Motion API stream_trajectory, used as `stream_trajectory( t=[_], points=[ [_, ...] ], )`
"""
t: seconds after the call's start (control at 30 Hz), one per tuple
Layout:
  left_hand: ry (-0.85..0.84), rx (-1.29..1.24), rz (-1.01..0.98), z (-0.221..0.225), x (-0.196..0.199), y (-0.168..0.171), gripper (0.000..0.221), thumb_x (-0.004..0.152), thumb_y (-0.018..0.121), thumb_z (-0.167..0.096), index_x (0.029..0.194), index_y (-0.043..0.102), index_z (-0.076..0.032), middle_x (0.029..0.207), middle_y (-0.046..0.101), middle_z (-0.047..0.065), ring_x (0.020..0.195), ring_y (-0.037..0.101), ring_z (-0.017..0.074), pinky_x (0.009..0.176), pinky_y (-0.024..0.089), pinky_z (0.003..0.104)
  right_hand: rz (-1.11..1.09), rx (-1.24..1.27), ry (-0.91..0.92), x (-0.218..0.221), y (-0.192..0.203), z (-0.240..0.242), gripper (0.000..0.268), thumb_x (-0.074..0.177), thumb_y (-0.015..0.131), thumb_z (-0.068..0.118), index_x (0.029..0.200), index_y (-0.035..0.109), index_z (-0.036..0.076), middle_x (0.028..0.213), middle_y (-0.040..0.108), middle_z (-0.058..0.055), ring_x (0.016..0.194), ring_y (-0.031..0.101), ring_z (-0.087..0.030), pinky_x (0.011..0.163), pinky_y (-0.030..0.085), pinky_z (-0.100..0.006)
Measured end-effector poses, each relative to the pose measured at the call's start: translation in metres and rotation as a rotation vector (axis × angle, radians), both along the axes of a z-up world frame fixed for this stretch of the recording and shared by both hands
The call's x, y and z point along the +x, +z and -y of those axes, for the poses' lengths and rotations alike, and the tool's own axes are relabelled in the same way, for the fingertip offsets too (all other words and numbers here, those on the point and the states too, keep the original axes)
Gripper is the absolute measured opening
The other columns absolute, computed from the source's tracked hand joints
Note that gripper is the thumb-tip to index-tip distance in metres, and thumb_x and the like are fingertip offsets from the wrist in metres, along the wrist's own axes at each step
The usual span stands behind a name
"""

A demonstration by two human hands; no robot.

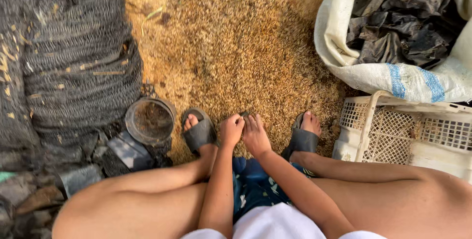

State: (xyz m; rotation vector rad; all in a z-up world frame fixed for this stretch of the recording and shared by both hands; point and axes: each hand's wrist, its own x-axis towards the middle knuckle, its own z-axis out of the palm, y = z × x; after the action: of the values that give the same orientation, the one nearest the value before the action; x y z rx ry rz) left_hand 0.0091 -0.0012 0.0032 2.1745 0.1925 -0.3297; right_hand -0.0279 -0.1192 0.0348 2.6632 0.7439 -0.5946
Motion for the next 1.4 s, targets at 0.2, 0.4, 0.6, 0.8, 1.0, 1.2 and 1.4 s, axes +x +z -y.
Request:
stream_trajectory(
  t=[0.2,0.4,0.6,0.8,1.0,1.2,1.4],
  points=[
    [0.057,0.246,-0.324,0.006,0.016,0.002,0.040,0.095,0.061,-0.048,0.100,0.072,-0.009,0.098,0.075,0.015,0.089,0.070,0.0381,0.078,0.053,0.049,-0.069,0.545,-0.225,-0.009,0.013,0.036,0.067,0.090,0.057,0.025,0.153,0.039,0.013,0.162,0.041,-0.007,0.148,0.034,-0.026,0.117,0.021,-0.055],
    [0.059,0.006,0.032,0.005,0.000,-0.031,0.044,0.107,0.047,-0.041,0.115,0.075,-0.008,0.120,0.068,0.020,0.105,0.066,0.0397,0.091,0.051,0.047,-0.358,1.073,-1.376,-0.019,-0.008,0.029,0.070,0.094,0.065,0.026,0.154,0.032,0.011,0.149,0.054,-0.015,0.133,0.057,-0.032,0.110,0.048,-0.051],
    [0.110,-0.008,-0.233,-0.005,-0.007,-0.020,0.044,0.105,0.046,-0.039,0.114,0.078,-0.011,0.115,0.075,0.016,0.106,0.070,0.0376,0.093,0.054,0.044,-0.203,1.150,-1.196,-0.029,-0.023,0.016,0.087,0.089,0.073,0.022,0.154,0.022,-0.004,0.151,0.041,-0.032,0.141,0.042,-0.042,0.117,0.036,-0.046],
    [-0.072,-0.212,-0.049,-0.019,0.014,-0.001,0.037,0.104,0.050,-0.032,0.118,0.076,-0.008,0.119,0.073,0.015,0.108,0.071,0.0331,0.094,0.053,0.039,-0.024,0.708,-0.617,-0.030,0.018,0.006,0.094,0.079,0.070,0.017,0.158,0.023,0.000,0.165,0.029,-0.019,0.152,0.029,-0.034,0.120,0.029,-0.047],
    [-0.073,-0.225,-0.099,-0.010,0.009,-0.011,0.030,0.101,0.062,-0.028,0.119,0.075,-0.008,0.124,0.073,0.012,0.112,0.070,0.0271,0.095,0.053,0.035,-0.047,0.557,-0.485,-0.024,0.023,0.000,0.088,0.084,0.066,0.023,0.157,0.024,-0.002,0.166,0.026,-0.018,0.154,0.024,-0.032,0.122,0.026,-0.047],
    [-0.083,-0.292,-0.042,-0.005,0.012,-0.021,0.025,0.095,0.070,-0.023,0.112,0.080,-0.008,0.112,0.073,0.011,0.102,0.071,0.0260,0.092,0.055,0.035,0.051,0.547,-0.468,-0.026,0.007,0.002,0.076,0.087,0.062,0.021,0.154,0.034,-0.001,0.163,0.035,-0.017,0.153,0.029,-0.031,0.121,0.028,-0.047],
    [-0.181,-0.222,-0.016,-0.003,0.029,-0.017,0.021,0.089,0.076,-0.023,0.102,0.082,-0.008,0.100,0.072,0.010,0.091,0.071,0.0275,0.083,0.056,0.038,0.021,0.545,-0.445,-0.019,-0.007,0.015,0.071,0.088,0.060,0.017,0.154,0.039,-0.001,0.160,0.040,-0.016,0.152,0.034,-0.028,0.122,0.028,-0.045]
  ],
)
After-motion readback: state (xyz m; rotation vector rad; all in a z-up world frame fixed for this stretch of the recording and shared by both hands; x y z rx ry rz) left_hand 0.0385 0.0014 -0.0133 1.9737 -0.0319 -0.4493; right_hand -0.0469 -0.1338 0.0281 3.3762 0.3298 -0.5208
